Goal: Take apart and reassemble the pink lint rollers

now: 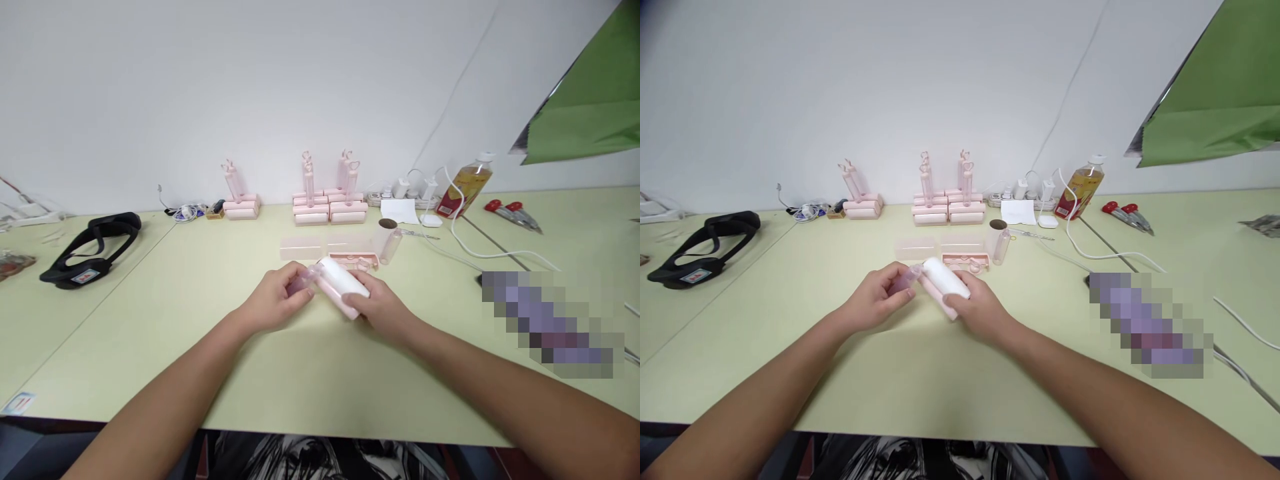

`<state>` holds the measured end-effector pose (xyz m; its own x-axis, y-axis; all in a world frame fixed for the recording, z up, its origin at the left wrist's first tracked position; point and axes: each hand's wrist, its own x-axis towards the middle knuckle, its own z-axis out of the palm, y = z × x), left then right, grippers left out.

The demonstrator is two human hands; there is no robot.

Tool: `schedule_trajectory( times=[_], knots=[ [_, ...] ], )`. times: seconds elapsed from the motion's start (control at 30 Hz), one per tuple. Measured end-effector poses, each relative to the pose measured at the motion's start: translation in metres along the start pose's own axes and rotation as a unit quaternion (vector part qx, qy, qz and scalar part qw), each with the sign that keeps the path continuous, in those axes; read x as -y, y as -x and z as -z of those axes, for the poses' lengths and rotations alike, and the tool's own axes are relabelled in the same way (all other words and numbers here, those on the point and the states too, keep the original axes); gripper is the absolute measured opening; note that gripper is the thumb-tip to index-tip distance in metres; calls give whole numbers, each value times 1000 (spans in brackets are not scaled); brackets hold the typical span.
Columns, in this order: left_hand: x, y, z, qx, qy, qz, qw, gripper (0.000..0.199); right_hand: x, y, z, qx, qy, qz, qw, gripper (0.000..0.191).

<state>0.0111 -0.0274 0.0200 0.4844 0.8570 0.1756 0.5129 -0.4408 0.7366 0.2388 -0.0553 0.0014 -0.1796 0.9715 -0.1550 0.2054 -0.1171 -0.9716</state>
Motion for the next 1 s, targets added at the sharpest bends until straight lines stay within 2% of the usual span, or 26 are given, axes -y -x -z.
schedule_trajectory(
  times=[0.03, 0.1, 0.17, 0.23, 0.47, 0.6, 0.8, 1.0],
  knots=[
    [-1, 0, 0, 1, 9, -6, 1000, 20, 1, -2, 1, 9, -99, -28, 995, 31],
    [-4, 1, 1, 17, 22, -17, 999, 25, 1, -4, 2, 24, -263, -67, 962, 26],
    [-8, 2, 0, 39, 24, -23, 999, 29, 1, -5, 4, 37, -350, -80, 933, 23],
    [-10, 3, -3, 50, 16, -22, 998, 31, 0, -5, 4, 45, -377, -79, 922, 22],
    [-9, 3, -9, 42, -9, -13, 999, 25, -5, -5, 1, 19, -322, -39, 946, 27],
    [-9, 3, -9, 43, -14, -8, 999, 24, -6, -4, 1, 26, -309, -25, 950, 28],
    [-11, 3, -8, 82, -16, -11, 996, 25, -6, -3, -1, 40, -285, 0, 958, 36],
    [-15, 3, -7, 122, -36, -14, 992, 27, -2, -1, 1, 31, -173, 34, 984, 45]
  ],
)
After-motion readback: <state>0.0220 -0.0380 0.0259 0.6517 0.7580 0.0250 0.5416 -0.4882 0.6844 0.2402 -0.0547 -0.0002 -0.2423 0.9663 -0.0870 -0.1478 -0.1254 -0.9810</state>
